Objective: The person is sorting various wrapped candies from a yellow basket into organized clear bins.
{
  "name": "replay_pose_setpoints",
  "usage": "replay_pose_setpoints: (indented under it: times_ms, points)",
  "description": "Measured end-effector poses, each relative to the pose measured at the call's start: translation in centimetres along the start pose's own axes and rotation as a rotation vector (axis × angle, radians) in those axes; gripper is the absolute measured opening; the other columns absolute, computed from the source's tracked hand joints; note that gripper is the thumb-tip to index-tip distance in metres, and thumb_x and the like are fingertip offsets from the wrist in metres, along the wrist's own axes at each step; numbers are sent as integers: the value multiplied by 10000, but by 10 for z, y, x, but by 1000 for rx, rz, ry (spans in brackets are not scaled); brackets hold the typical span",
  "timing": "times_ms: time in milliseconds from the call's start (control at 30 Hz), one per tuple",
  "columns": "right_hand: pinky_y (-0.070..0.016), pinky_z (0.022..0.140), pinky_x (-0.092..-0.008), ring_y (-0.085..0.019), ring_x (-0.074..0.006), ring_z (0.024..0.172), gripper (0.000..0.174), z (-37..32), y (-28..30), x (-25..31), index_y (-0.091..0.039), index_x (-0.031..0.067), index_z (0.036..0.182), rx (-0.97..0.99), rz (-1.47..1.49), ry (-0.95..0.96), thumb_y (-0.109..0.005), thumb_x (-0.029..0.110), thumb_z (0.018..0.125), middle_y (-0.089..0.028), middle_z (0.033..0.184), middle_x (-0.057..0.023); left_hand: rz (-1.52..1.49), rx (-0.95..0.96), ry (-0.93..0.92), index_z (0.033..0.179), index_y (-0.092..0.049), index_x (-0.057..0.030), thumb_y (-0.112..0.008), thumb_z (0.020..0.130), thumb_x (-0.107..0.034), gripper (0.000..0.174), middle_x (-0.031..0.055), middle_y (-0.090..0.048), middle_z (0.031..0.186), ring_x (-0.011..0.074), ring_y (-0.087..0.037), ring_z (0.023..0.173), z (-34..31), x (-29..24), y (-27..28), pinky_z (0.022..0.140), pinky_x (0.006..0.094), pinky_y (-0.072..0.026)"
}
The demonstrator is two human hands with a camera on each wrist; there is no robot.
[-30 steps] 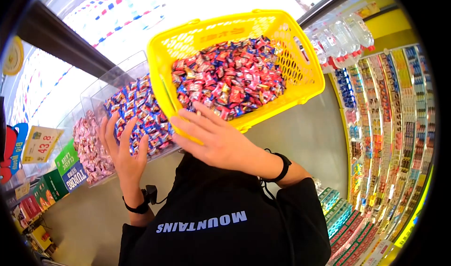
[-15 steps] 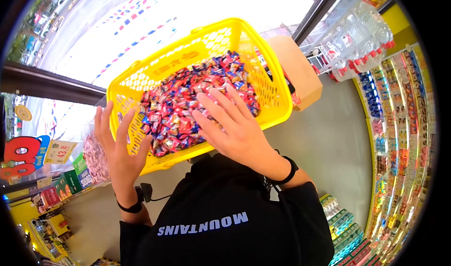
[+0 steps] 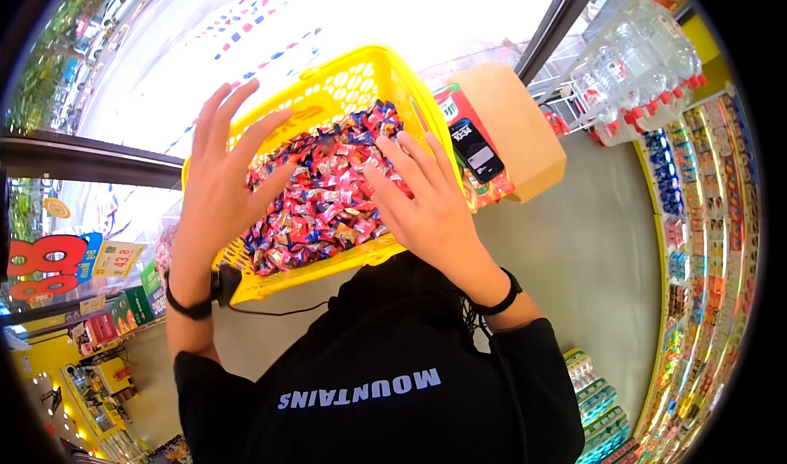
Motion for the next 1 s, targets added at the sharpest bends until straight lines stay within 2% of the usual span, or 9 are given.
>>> replay_pose_setpoints:
  times_ms: [167,233,333,433,567,667,800,933,1000]
  points:
    - [-420,1231,-608,-586,-405,1418,401,-2,-4,-3,-764,82,1265,1,26,-43,-819,85,868,-638,1501,-166,-377,88,-114,1370,-698,-159,-805,935,-276,464,197,-546,1584,475,-495,1472,57,11,-119,1255,570,-391]
    - [-418,1235,-611,-573,-410,1440,412,-5,-6,-4,-765,86,1265,6,42,-55,-833,82,859,-631,1516,-166,-197,202,-146,1435,-672,-192,-797,929,-351,545,215,-534,1593,476,-480,1489,45,5,-182,1248,587,-394]
    - [-433,1219,-601,-581,-395,1419,348,-5,-7,-3,-758,80,1230,-5,15,-34,-809,111,886,-632,1493,-168,-164,382,7,1511,-629,-232,-786,923,-438,643,221,-512,1621,488,-442,1525,19,2,-240,1251,611,-380]
    - [-425,1220,-607,-570,-408,1431,346,-5,-8,-3,-751,68,1217,-10,28,-22,-814,115,879,-624,1497,-184,-229,495,47,1556,-596,-277,-778,933,-442,670,218,-475,1660,491,-385,1567,9,0,-267,1286,689,-263]
    - [-429,1213,-610,-570,-418,1426,345,-4,-7,-4,-752,60,1201,5,45,-21,-820,115,868,-622,1496,-199,-61,459,-20,1559,-602,-278,-788,922,-510,703,199,-526,1621,463,-390,1572,1,-10,-277,1288,756,-141]
    - [-431,1210,-612,-570,-421,1421,353,-3,-9,-5,-755,60,1202,19,64,-15,-825,119,862,-623,1494,-200,-57,576,34,1534,-627,-271,-786,920,-512,679,181,-578,1571,457,-401,1566,4,-13,-278,1288,755,-149]
    - [-428,1213,-612,-562,-428,1426,381,-3,-10,-6,-758,65,1224,42,81,-5,-833,129,856,-621,1493,-194,-81,524,43,1515,-642,-253,-809,887,-539,710,145,-602,1555,447,-417,1554,7,-13,-270,1279,763,-161]
    - [-416,1224,-607,-555,-424,1439,418,1,-5,-7,-762,82,1266,77,125,-16,-836,123,856,-611,1522,-181,-109,422,20,1512,-639,-276,-710,944,-546,633,91,-606,1571,402,-452,1529,16,-12,-220,1285,721,-221]
    - [-410,1232,-598,-557,-415,1449,434,3,-3,-7,-767,94,1282,69,153,-44,-842,103,855,-612,1544,-172,-97,366,-6,1500,-643,-278,-789,906,-463,638,74,-623,1538,373,-458,1528,17,-15,-176,1295,697,-233]
Point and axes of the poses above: each hand's wrist, its own z-axis towards the middle knuckle, its own y-axis out of the back of the hand, x = y × z, the point moved 5 cm from there along z, towards the middle knuckle
